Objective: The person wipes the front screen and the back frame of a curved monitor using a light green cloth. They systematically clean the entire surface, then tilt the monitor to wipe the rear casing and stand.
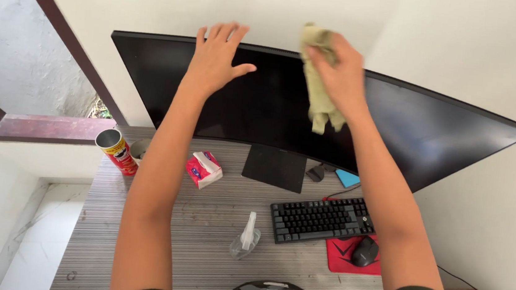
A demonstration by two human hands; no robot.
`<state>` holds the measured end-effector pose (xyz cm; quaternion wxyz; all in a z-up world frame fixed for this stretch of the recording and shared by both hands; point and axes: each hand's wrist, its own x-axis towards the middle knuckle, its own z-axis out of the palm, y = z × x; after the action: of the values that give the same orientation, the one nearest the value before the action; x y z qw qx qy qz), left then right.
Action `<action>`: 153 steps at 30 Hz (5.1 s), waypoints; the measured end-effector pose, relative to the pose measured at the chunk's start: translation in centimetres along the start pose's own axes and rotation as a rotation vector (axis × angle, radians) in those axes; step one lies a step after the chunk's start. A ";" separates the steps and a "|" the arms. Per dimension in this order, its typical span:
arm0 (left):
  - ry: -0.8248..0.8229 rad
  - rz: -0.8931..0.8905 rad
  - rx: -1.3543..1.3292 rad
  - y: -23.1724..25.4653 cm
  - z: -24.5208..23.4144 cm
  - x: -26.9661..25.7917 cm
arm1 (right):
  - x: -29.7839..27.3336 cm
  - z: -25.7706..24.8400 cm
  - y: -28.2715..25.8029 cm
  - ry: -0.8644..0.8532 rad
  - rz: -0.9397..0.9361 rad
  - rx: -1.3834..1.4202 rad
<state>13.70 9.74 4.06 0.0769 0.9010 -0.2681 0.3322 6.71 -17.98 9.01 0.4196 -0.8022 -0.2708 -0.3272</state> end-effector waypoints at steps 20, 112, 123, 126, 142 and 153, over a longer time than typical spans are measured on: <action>0.263 0.093 -0.191 -3.1 2.8 -1.3 | 3.4 9.3 3.8 -0.310 -0.292 -0.668; 0.192 -0.007 -0.305 -2.4 1.7 -1.1 | -18.8 -34.5 19.6 0.095 0.329 -1.007; 0.241 -0.026 -0.129 -1.7 2.9 -0.8 | -5.3 -8.8 6.0 0.335 -0.277 -0.925; 0.213 -0.036 -0.130 -1.9 3.0 -0.8 | -3.8 0.7 5.2 0.181 -0.114 -0.888; 0.240 -0.017 -0.113 -2.2 3.3 -0.7 | -2.6 4.9 7.8 0.351 -0.532 -1.132; 0.264 -0.002 -0.106 -2.0 3.1 -0.8 | -7.3 -4.5 13.6 0.358 -0.401 -1.248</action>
<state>15.99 10.77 1.25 0.1592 0.8445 -0.2721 0.4330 10.37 -29.80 -1.27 -0.1523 -0.7617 -0.1012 -0.6215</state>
